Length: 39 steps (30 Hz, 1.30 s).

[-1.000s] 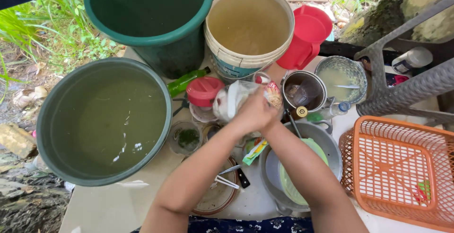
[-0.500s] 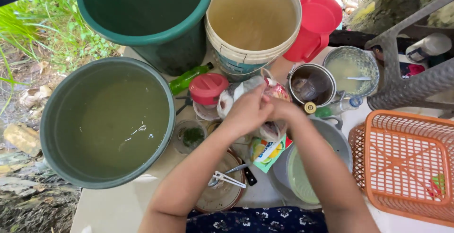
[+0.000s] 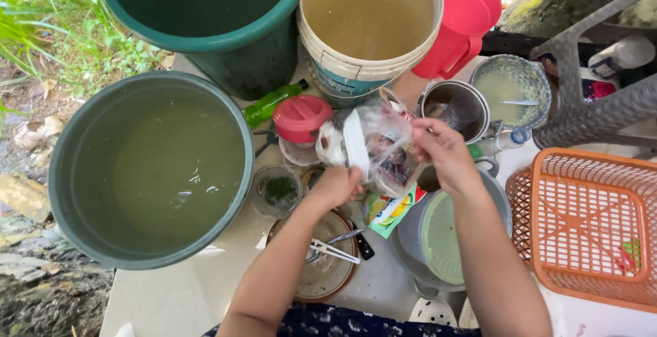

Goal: Washing and organizing various kitchen containers and dishes in an outdoor workspace.

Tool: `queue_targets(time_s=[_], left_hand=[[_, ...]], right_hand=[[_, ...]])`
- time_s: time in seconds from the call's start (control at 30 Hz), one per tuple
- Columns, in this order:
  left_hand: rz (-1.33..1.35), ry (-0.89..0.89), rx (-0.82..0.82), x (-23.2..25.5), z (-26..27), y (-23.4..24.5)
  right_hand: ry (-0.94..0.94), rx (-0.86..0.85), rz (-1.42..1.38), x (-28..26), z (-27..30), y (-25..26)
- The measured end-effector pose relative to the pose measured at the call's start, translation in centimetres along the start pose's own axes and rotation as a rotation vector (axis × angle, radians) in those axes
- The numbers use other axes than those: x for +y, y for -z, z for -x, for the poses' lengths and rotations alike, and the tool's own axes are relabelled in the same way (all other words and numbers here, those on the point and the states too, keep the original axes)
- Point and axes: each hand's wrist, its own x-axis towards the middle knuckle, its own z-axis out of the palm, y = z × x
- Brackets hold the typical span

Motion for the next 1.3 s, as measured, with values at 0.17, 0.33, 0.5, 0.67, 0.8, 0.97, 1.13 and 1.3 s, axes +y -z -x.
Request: queue_targets(time_s=[0.17, 0.33, 0.5, 0.67, 0.8, 0.97, 1.13, 1.3], left_hand=[[-0.153, -0.142, -0.393, -7.1, -3.3, -5.8], [-0.629, -0.07, -0.266, -13.1, -9.0, -15.8], [-0.604, -0.133, -0.16, -5.5, -11.4, -12.5], [-0.505, -0.131, -0.098, -3.0, -10.1, -13.5], [-0.447, -0.079, -0.037, -4.3, -8.2, -12.9], [-0.374, -0.016, 0.052, -7.9, -6.9, -13.2], [-0.295, 0.03, 0.171, -10.9, -6.6, -13.0], [-0.243, 0.078, 0.187, -15.4, -8.6, -15.9]], right_hand=[[0.096, 0.105, -0.014, -1.0, 2.6, 1.5], [0.098, 0.12, -0.253, -1.2, 4.9, 1.9], [0.117, 0.189, -0.279, -0.9, 4.8, 2.6], [0.068, 0.214, -0.293, 0.1, 6.4, 3.7], [0.064, 0.211, -0.338, 1.1, 6.5, 3.7], [0.08, 0.181, -0.334, 0.8, 6.4, 3.0], [0.078, 0.164, -0.323, 1.0, 6.2, 2.4], [0.075, 0.17, -0.306, 0.2, 6.4, 1.8]])
